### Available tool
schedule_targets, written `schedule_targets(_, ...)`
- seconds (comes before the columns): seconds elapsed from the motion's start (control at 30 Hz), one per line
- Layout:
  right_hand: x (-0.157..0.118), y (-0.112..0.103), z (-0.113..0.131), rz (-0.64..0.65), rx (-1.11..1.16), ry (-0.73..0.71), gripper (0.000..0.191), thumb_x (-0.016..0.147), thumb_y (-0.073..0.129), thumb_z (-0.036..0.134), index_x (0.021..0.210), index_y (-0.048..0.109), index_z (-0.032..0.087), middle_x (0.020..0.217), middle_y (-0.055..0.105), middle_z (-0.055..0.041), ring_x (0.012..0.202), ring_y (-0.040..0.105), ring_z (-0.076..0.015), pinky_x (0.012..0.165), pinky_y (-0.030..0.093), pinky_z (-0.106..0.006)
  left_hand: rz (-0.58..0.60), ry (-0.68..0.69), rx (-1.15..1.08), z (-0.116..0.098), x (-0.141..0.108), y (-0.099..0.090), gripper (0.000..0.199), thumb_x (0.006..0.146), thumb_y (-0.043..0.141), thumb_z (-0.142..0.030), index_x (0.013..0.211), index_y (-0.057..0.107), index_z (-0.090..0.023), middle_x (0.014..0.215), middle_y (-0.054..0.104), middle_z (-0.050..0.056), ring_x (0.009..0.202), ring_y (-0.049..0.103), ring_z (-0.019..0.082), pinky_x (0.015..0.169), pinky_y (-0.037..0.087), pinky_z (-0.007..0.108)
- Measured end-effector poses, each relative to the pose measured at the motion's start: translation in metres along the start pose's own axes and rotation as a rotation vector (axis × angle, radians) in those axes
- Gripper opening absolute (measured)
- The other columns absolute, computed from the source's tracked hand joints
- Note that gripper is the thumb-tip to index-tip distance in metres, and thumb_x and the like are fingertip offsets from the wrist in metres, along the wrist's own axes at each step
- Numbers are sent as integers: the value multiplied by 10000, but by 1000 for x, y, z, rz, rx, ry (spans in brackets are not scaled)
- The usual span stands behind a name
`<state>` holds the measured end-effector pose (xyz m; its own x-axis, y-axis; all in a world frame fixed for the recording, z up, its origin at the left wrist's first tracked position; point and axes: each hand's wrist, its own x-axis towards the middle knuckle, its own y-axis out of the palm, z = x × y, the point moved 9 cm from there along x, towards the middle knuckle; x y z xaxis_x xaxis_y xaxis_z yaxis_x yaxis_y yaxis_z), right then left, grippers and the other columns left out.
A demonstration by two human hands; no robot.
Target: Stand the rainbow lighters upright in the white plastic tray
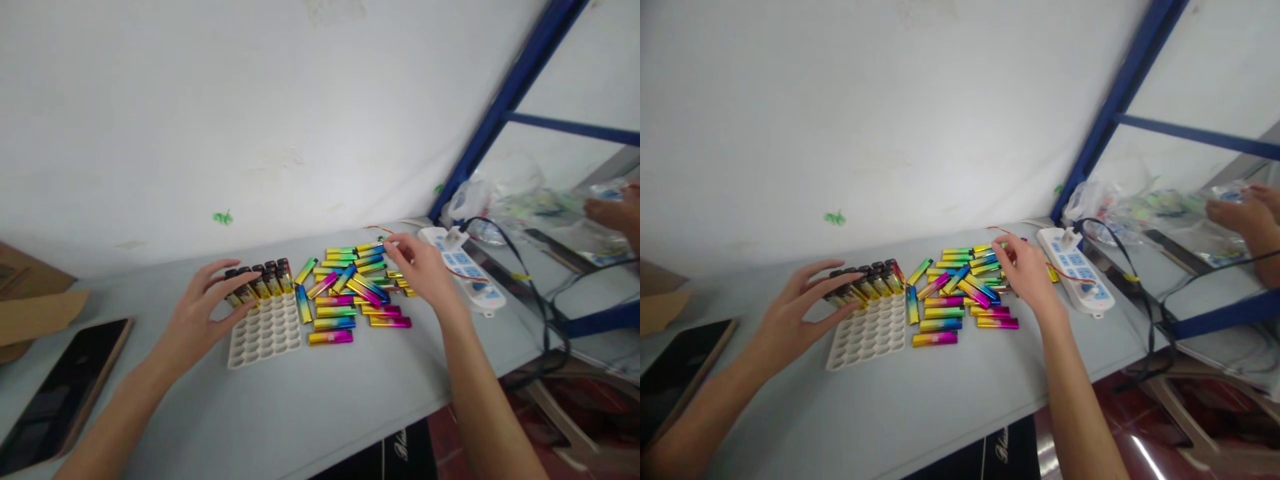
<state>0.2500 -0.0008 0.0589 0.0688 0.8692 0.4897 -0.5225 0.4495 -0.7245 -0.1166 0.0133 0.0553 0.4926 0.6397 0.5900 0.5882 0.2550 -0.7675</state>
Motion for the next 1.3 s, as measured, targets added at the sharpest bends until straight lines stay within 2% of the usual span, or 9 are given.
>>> schedule_targets(0.13,-34,0,-14,117,-64,-16,151,989,614,302,1041,716,203,939,732,-66,784,673,-216,759,515,-344,-159,-5,88,-20,0,-18,247,940,670,-300,1181,721,-309,1415,594,85,1264,598,375,1074,522,634)
schedule_targets(0.33,-62,27,-32,334,-83,-92,159,974,640,253,1110,722,254,1138,674,-93,1059,660,-266,957,537,-437,-242,78,27,-53,-3,-21,206,906,654,-160,1060,714,-283,1246,670,86,1142,664,321,990,565,551)
schedule_targets(0.53,-55,31,-31,355,-110,-154,115,1006,610,304,1015,694,227,1107,678,-102,1074,641,-269,977,526,-448,-283,159,-28,-67,-7,-17,193,864,674,-71,983,670,-222,1119,690,86,1060,687,279,951,587,495)
schedule_targets(0.7,-42,2,-32,296,-110,-36,275,1077,470,399,1029,656,201,861,722,-58,772,677,-217,724,518,-347,-256,117,-127,-68,-12,-13,167,879,662,-85,954,664,-234,984,726,40,949,712,225,912,597,404)
schedule_targets(0.8,-28,-18,-11,185,-45,-4,317,1052,519,467,1002,672,194,687,677,-16,602,611,-183,599,453,-306,-216,18,-202,-63,-14,-6,100,914,650,-143,894,677,-237,865,739,4,808,719,176,818,598,312)
schedule_targets(0.87,-18,-12,13,224,127,-10,348,1030,550,513,980,688,198,668,669,-3,568,594,-159,558,436,-282,-141,-106,-312,-58,-14,3,93,948,632,-223,881,697,-230,837,752,7,760,718,167,757,593,287)
schedule_targets(1.03,-7,51,94,547,629,-49,342,956,664,543,966,651,202,635,638,38,550,569,-122,521,427,-236,125,-474,-777,-48,-19,46,356,962,646,-419,1243,687,-204,1054,791,80,895,744,200,790,602,306)
schedule_targets(1.13,-6,89,133,683,705,-90,385,930,684,581,876,619,205,608,628,48,521,531,-110,499,393,-226,214,-569,-910,-47,-25,62,328,923,700,-441,1103,730,-168,918,782,74,834,727,198,767,576,295)
schedule_targets(1.3,6,112,148,607,519,-248,452,974,597,628,868,697,200,571,601,46,506,509,-119,499,349,-235,295,-606,-1179,-49,-28,78,359,949,662,-513,1013,646,-161,766,720,41,707,671,165,705,531,295)
